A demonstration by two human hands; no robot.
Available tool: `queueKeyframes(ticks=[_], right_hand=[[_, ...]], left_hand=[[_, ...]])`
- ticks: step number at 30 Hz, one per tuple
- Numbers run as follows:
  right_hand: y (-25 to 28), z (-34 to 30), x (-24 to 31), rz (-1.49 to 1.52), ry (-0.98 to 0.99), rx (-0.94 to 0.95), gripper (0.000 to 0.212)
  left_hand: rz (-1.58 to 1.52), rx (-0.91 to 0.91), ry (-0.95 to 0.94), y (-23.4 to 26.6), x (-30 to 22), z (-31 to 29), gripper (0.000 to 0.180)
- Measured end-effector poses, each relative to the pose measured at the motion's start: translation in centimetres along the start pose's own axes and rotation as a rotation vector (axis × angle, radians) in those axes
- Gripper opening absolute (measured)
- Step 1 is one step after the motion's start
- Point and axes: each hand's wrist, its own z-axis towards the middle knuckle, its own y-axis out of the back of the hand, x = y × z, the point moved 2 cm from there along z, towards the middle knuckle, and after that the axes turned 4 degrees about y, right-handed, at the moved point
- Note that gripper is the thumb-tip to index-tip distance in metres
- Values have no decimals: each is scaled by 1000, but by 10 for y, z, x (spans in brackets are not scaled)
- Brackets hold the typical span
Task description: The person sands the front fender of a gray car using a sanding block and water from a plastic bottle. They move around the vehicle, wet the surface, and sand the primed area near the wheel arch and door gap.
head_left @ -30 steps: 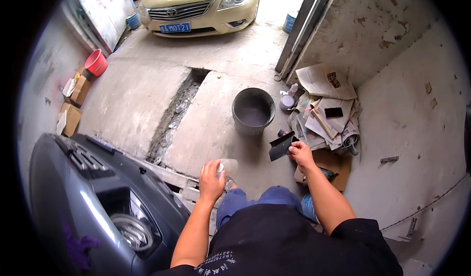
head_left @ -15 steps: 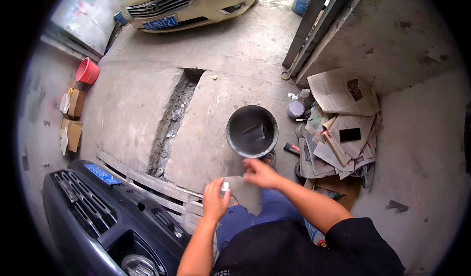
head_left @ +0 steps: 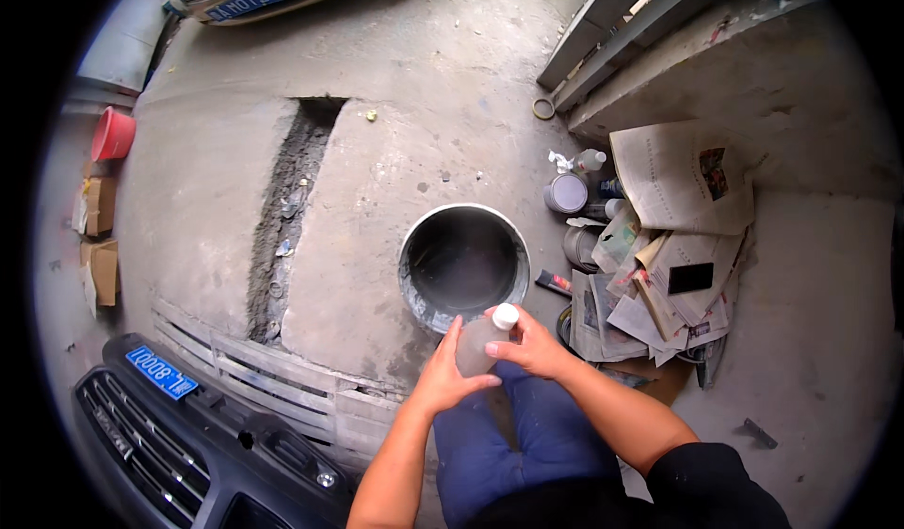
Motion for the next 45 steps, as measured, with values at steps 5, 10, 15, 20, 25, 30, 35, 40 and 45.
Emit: queueKeyframes(ticks=[5,10,15,20,25,30,35,40,45], right_hand=[[36,54,-12,-493,-256,-138,52],[62,86,-46,-873,-90,-270,44],[64,90,-59,-1322,309,13,27],[92,98,-56,-1451,801,249,48],[99,121,-96,-1369,789,105,36],[107,141,-140,-1355,648,-39,37],[112,143,-151,-1380,634,-142,33],[103,148,-150,-1387,651,-118,32],[113,143,-153,-1441,577,-133,33]], left_hand=[[363,-125,-68,-10,51,69,90],[478,-239,-291,-27,88,131,66],[277,170,-157,-33,124,178,61],[211,385,-10,-34,156,227,71],[24,121,346,-61,213,261,77],[315,-149,414,-107,244,283,74],[522,-85,582,-125,271,304,78],[870,103,345,-128,344,319,86],[722,188,600,-128,290,323,85]])
